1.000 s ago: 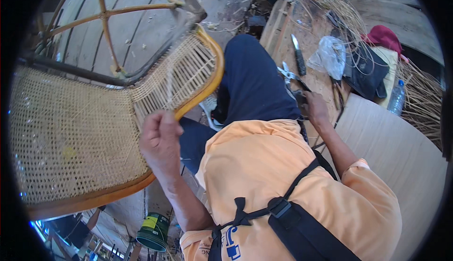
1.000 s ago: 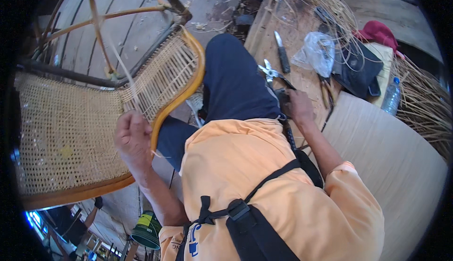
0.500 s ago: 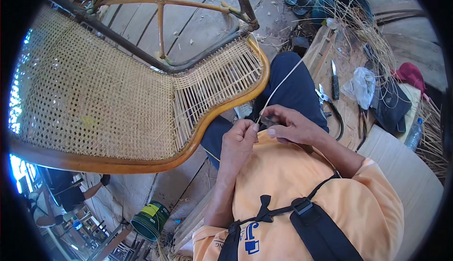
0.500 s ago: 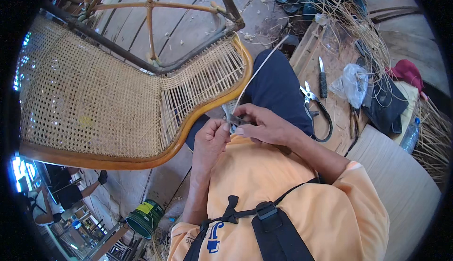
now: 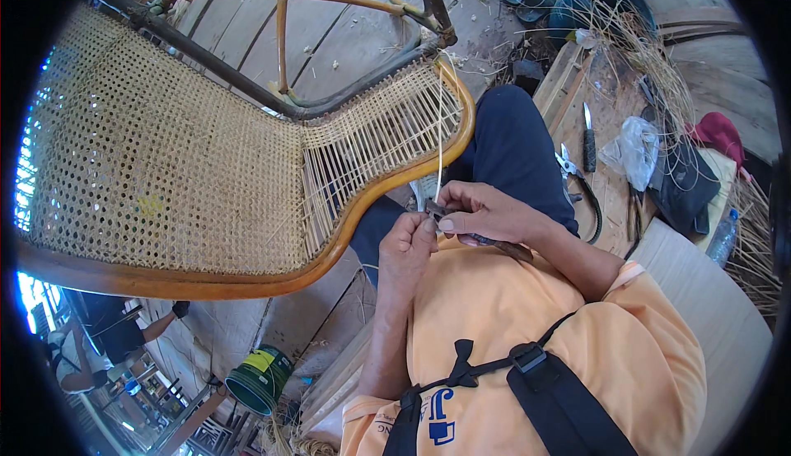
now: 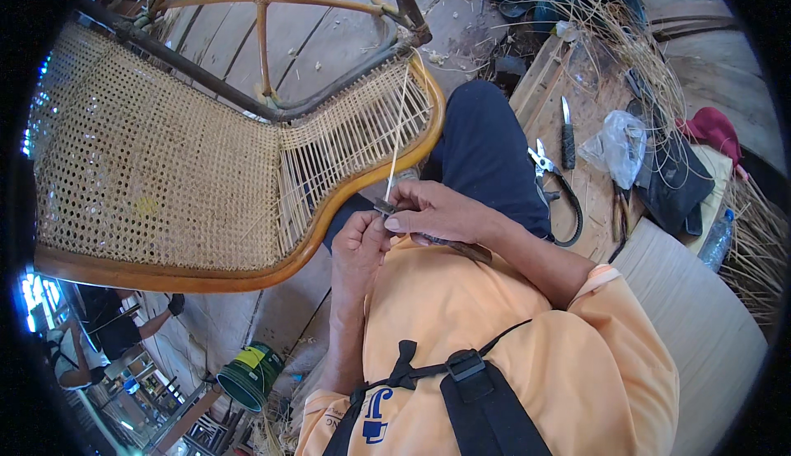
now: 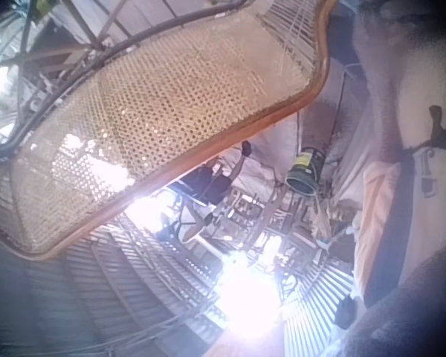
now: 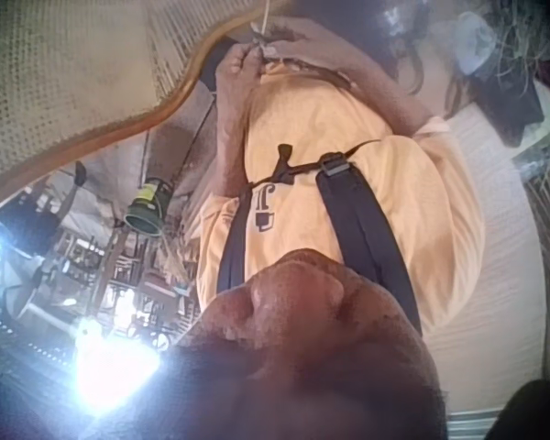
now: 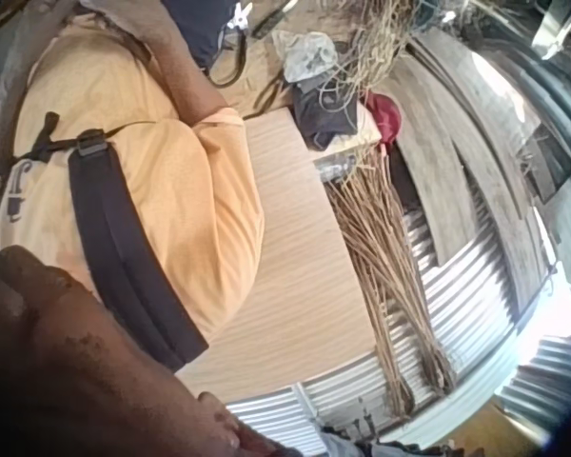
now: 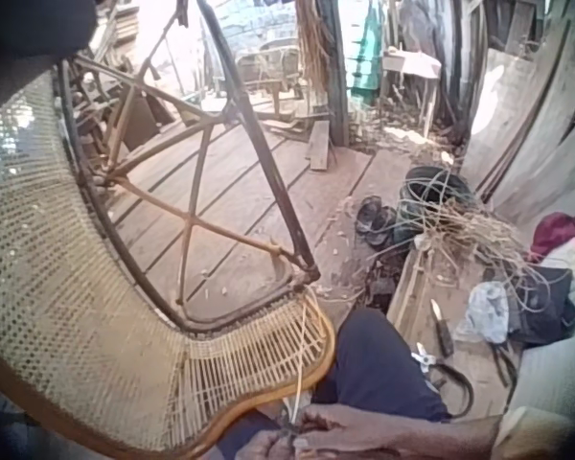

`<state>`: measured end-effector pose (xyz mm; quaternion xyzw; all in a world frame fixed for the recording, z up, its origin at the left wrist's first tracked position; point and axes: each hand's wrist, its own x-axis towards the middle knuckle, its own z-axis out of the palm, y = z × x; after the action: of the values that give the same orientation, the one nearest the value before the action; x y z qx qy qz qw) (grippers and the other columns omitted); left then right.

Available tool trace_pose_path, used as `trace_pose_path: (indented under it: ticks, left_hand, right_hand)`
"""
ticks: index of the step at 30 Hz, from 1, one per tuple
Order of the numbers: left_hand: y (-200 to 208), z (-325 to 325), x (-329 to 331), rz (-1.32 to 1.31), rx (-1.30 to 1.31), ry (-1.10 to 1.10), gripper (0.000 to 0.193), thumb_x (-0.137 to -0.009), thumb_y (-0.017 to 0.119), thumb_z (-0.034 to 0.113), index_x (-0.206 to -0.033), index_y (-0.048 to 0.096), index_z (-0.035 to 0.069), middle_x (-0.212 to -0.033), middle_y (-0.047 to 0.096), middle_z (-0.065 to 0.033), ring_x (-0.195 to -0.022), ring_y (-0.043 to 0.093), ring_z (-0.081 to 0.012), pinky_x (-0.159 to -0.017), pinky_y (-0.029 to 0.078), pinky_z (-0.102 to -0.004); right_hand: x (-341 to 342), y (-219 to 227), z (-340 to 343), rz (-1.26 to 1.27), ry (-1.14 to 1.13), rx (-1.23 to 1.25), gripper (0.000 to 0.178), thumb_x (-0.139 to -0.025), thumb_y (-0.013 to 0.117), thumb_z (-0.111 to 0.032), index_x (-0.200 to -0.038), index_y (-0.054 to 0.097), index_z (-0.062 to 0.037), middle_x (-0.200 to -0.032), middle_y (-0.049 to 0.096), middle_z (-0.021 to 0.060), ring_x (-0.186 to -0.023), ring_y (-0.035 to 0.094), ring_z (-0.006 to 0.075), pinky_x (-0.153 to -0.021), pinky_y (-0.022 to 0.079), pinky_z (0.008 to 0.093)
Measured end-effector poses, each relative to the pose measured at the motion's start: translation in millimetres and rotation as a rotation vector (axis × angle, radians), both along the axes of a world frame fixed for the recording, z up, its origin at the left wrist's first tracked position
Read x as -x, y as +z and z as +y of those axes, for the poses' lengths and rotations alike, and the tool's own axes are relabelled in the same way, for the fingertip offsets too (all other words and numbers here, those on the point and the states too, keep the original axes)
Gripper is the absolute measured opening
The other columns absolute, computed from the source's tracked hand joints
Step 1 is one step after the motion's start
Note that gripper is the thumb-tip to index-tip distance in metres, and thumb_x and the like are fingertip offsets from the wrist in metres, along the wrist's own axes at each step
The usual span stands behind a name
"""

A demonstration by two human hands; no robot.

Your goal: The recorder is weaving and securing rattan strips onto a chair frame.

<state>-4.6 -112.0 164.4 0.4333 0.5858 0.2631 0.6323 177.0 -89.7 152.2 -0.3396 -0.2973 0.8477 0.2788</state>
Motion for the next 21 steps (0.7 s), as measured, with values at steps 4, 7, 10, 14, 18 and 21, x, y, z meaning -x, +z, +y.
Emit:
trace_pose_path:
  ticks: [4, 7, 10, 14, 18, 21]
  left_hand:
    - [-1.9, -4.4, 8.9, 0.018, 0.069, 0.002, 0.015, -0.093, 0.053, 0.017, -0.091, 0.057, 0.003, -0.067, 0.052, 0.0025, -0.059, 0.044, -0.0023, -0.056, 0.037, -0.0168]
    - [-3.3, -7.4, 9.4, -0.015, 0.041, 0.051, 0.015, -0.093, 0.053, 0.017, -0.091, 0.057, 0.003, -0.068, 0.052, 0.0032, -0.061, 0.044, -0.0017, -0.056, 0.038, -0.0169]
    - [-10.1, -9.6, 4.6, -0.033, -0.003, 0.101, 0.015, -0.093, 0.054, 0.016, -0.091, 0.057, 0.002, -0.070, 0.053, 0.0043, -0.063, 0.043, -0.0010, -0.056, 0.037, -0.0174]
    - [-4.6, -12.0, 6.7, 0.016, -0.044, 0.097, 0.013, -0.091, 0.054, 0.013, -0.089, 0.059, 0.002, -0.072, 0.053, 0.0023, -0.065, 0.045, -0.0027, -0.059, 0.039, -0.0186]
    - [15.2, -25.6, 28.6, 0.131, 0.088, -0.064, 0.015, -0.090, 0.056, 0.015, -0.089, 0.060, 0.001, -0.073, 0.053, 0.0029, -0.066, 0.046, -0.0032, -0.060, 0.040, -0.0189]
    - [25.3, -40.4, 53.2, 0.152, 0.158, -0.087, 0.016, -0.090, 0.056, 0.015, -0.090, 0.060, 0.000, -0.072, 0.053, 0.0034, -0.066, 0.046, -0.0028, -0.060, 0.039, -0.0185]
  right_hand:
    - [-4.6, -0.1, 2.8, -0.008, -0.086, -0.019, 0.022, -0.087, 0.059, -0.014, -0.102, 0.046, -0.0022, -0.075, 0.050, -0.0005, -0.056, 0.044, 0.0041, -0.049, 0.036, 0.0187]
    - [-3.9, -2.3, -0.8, 0.030, -0.156, -0.072, 0.021, -0.087, 0.059, -0.013, -0.102, 0.047, -0.0027, -0.076, 0.051, -0.0008, -0.056, 0.044, 0.0039, -0.049, 0.036, 0.0184]
    - [12.7, 0.0, -6.5, -0.019, -0.028, -0.082, 0.024, -0.087, 0.061, -0.014, -0.101, 0.049, 0.0003, -0.071, 0.051, -0.0001, -0.053, 0.043, 0.0035, -0.046, 0.034, 0.0196]
    - [6.1, 0.3, -6.8, 0.007, -0.052, -0.053, 0.024, -0.087, 0.060, -0.015, -0.102, 0.050, 0.0000, -0.071, 0.051, 0.0001, -0.052, 0.043, 0.0037, -0.045, 0.033, 0.0193]
    - [-5.5, -9.1, -12.2, 0.074, -0.076, 0.045, 0.021, -0.087, 0.060, -0.011, -0.103, 0.050, -0.0016, -0.070, 0.051, 0.0006, -0.052, 0.045, 0.0048, -0.048, 0.037, 0.0195]
    - [-17.6, -1.2, -4.3, -0.050, -0.228, 0.084, 0.019, -0.087, 0.060, -0.011, -0.101, 0.051, -0.0016, -0.067, 0.050, 0.0020, -0.049, 0.045, 0.0067, -0.045, 0.036, 0.0205]
